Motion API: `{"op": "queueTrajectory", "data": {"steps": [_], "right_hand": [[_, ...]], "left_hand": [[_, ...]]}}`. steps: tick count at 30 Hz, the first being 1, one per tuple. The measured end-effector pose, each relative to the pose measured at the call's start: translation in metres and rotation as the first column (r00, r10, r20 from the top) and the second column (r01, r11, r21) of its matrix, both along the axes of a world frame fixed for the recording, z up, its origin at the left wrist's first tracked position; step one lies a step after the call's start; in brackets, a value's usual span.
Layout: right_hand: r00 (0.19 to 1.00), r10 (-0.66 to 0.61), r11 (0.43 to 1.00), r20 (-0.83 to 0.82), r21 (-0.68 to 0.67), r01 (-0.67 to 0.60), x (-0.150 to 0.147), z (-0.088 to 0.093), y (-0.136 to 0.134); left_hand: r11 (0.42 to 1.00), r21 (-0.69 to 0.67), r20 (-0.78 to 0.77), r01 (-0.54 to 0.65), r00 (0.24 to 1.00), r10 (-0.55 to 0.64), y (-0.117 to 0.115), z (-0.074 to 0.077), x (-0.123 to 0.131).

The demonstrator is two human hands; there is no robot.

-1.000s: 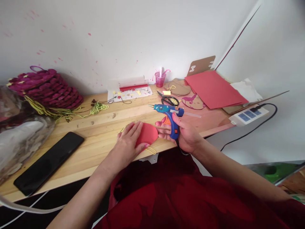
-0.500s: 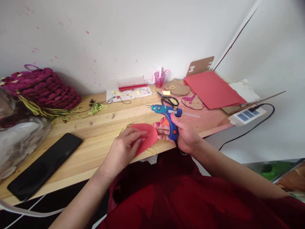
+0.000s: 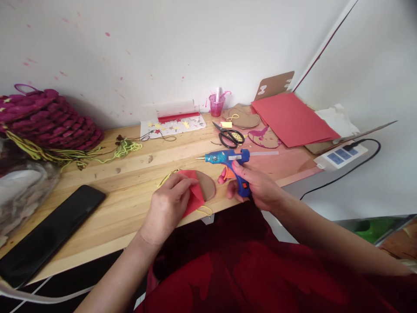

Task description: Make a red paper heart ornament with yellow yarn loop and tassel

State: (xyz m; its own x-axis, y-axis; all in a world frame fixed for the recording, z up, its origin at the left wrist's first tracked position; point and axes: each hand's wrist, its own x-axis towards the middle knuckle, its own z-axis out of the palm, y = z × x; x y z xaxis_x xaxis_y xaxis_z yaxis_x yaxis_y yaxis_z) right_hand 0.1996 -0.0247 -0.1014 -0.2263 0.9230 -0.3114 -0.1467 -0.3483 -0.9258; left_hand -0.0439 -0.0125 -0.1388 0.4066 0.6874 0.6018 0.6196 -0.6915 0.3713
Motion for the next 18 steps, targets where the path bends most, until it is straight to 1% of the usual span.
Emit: {"op": "queueTrajectory", "data": {"steps": [1, 2, 4, 5, 7, 9, 11, 18], "right_hand": [[0.992, 0.009, 0.999, 0.127, 0.049, -0.015, 0.005, 0.001, 0.0], [0.966, 0.018, 0.995, 0.259, 0.093, -0.043, 0.009, 0.002, 0.0], [0.873, 0.032, 0.979, 0.486, 0.159, -0.125, 0.015, 0.006, 0.0], [0.82, 0.027, 0.968, 0.572, 0.191, -0.165, 0.016, 0.007, 0.0], [0.724, -0.016, 0.934, 0.69, 0.269, -0.236, 0.016, 0.01, 0.001], [0.652, -0.067, 0.891, 0.755, 0.34, -0.302, 0.013, 0.012, 0.002], [0.613, -0.088, 0.865, 0.785, 0.366, -0.344, 0.009, 0.013, 0.004], [0.555, -0.082, 0.857, 0.828, 0.343, -0.384, 0.002, 0.017, 0.01]], "left_hand": [[1.0, 0.002, 0.01, -0.011, 1.0, 0.011, -0.001, -0.001, 0.0], [1.0, 0.005, 0.017, -0.024, 1.0, 0.024, -0.001, -0.002, 0.0], [0.999, 0.007, 0.021, -0.043, 0.999, 0.043, -0.001, -0.003, 0.0], [0.999, 0.005, 0.021, -0.048, 0.999, 0.048, -0.002, -0.003, 0.0], [0.999, 0.006, 0.027, -0.051, 0.998, 0.051, -0.002, -0.004, 0.001], [0.999, 0.006, 0.033, -0.047, 0.998, 0.046, -0.002, -0.004, 0.001], [0.999, -0.007, 0.032, -0.04, 0.999, 0.041, -0.002, -0.003, 0.001], [0.999, -0.035, 0.037, -0.017, 0.999, 0.018, -0.003, -0.003, 0.0]]}}
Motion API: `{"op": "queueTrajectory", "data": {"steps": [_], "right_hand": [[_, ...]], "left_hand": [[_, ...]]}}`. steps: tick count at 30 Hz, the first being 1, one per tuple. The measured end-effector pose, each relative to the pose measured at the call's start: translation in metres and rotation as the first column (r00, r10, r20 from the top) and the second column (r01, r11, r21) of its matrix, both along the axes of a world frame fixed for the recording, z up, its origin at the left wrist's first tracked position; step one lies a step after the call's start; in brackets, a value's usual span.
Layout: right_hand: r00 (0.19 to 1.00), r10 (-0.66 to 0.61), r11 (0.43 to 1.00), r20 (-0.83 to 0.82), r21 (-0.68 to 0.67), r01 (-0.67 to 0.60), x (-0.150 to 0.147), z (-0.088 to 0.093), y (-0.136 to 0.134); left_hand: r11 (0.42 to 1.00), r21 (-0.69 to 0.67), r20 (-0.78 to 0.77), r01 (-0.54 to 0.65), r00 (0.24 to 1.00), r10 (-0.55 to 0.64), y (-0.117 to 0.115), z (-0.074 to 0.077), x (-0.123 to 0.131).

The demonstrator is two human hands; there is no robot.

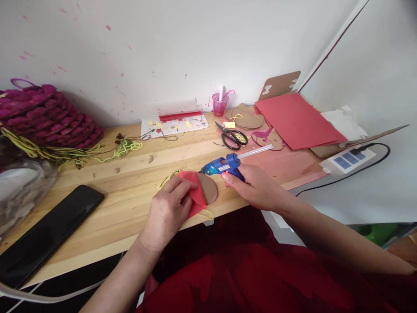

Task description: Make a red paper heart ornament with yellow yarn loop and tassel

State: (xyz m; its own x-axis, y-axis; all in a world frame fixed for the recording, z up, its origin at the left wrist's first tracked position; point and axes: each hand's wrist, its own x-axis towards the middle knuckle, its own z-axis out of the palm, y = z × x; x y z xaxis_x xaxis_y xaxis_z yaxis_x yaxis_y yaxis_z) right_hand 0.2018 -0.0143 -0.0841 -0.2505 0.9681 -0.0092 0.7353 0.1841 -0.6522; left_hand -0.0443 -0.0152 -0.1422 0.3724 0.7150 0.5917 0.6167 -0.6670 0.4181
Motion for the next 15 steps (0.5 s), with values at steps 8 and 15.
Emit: {"op": "queueTrajectory", "data": {"steps": [8, 15], "right_hand": [[0.998, 0.018, 1.0, 0.054, 0.001, -0.018, -0.0016, -0.0004, 0.0029], [0.997, 0.022, 1.0, 0.08, -0.019, -0.021, 0.0004, 0.0032, 0.0012]], "left_hand": [[1.0, -0.003, 0.009, 0.012, 1.0, -0.012, 0.0003, -0.0004, 0.0002], [1.0, -0.015, -0.005, 0.005, 1.0, -0.005, -0.0001, 0.0011, -0.0001]]}}
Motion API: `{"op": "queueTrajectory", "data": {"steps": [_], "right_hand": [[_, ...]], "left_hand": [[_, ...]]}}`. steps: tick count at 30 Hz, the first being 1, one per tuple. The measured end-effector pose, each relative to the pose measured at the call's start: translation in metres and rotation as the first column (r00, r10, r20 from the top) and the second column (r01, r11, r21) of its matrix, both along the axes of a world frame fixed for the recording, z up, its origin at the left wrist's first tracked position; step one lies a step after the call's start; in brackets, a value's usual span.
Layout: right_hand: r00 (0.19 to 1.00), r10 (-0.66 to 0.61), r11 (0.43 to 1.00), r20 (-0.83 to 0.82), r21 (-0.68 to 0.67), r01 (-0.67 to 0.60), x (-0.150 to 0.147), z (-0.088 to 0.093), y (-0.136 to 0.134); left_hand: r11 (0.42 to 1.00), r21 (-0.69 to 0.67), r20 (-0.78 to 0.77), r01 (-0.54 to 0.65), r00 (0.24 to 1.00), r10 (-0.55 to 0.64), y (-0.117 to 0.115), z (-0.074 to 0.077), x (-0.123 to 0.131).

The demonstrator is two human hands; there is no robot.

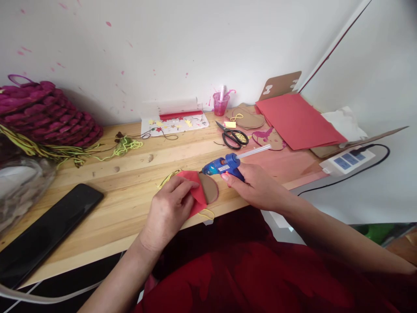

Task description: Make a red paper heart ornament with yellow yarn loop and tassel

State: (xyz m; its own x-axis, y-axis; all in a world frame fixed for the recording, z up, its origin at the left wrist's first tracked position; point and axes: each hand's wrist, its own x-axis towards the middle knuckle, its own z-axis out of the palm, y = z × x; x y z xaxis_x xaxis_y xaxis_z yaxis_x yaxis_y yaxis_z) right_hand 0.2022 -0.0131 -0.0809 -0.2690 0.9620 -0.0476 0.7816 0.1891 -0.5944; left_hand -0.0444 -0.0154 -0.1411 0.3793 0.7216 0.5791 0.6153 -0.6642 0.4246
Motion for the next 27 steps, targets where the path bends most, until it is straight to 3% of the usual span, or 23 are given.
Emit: {"op": "queueTrajectory", "data": {"steps": [27], "right_hand": [[0.994, 0.107, 0.994, 0.013, -0.034, -0.106, 0.016, 0.012, -0.027]], "left_hand": [[0.997, -0.016, -0.009, -0.07, 0.998, 0.07, -0.001, -0.002, -0.001]]}}
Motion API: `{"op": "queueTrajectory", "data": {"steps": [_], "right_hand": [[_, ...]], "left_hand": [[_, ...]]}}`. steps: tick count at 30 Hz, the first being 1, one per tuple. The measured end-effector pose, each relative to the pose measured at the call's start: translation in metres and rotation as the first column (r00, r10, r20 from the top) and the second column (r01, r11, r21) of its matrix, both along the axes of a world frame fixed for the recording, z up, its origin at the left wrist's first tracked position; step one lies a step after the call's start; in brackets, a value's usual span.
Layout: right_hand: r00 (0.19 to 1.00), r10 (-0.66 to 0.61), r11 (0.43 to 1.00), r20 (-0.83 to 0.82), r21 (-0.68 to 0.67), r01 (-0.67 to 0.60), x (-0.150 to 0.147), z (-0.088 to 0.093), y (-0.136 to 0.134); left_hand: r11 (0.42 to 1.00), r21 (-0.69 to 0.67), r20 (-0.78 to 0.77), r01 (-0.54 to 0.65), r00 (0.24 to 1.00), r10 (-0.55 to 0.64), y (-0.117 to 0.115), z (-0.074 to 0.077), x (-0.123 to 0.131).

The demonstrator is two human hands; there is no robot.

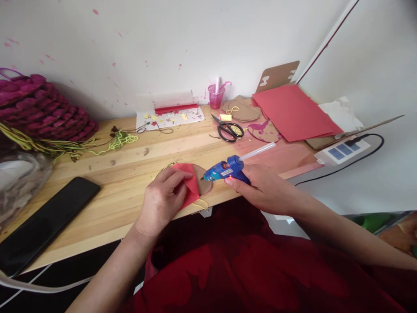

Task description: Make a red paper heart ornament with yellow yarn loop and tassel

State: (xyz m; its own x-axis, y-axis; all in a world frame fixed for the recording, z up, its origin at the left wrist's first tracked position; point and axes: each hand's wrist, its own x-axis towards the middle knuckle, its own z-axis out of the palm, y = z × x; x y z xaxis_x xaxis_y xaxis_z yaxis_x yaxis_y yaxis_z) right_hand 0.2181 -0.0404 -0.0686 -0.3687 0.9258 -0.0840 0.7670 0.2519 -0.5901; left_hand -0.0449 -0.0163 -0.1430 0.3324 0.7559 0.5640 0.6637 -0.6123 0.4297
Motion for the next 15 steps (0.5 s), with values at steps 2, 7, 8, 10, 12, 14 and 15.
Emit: {"op": "queueTrajectory", "data": {"steps": [2, 7, 8, 10, 12, 14, 15], "right_hand": [[1.0, 0.004, 1.0, 0.0, -0.003, -0.004, 0.001, 0.001, -0.002], [1.0, -0.001, 1.0, 0.023, -0.005, 0.001, 0.002, 0.002, -0.008], [1.0, -0.003, 1.0, 0.024, -0.002, 0.003, 0.002, 0.002, -0.009], [1.0, -0.001, 1.0, 0.023, 0.005, 0.001, 0.003, 0.002, -0.011], [1.0, 0.004, 1.0, 0.02, 0.009, -0.004, 0.003, 0.003, -0.013], [1.0, 0.008, 1.0, 0.018, 0.005, -0.008, 0.003, 0.004, -0.014], [1.0, 0.009, 1.0, 0.016, -0.001, -0.009, 0.003, 0.004, -0.015]], "left_hand": [[1.0, -0.005, 0.018, 0.001, 1.0, -0.001, 0.0, 0.0, 0.0], [1.0, -0.012, 0.007, -0.012, 1.0, 0.013, -0.001, 0.001, 0.0], [1.0, -0.019, 0.007, -0.013, 1.0, 0.014, -0.001, 0.001, 0.001], [1.0, -0.022, 0.01, -0.013, 1.0, 0.013, -0.001, 0.002, 0.001], [1.0, -0.014, 0.006, -0.012, 1.0, 0.012, -0.001, 0.002, 0.0], [1.0, -0.005, -0.002, -0.008, 1.0, 0.008, 0.0, 0.001, 0.0], [1.0, 0.0, -0.008, -0.005, 1.0, 0.005, 0.0, 0.001, 0.0]]}}
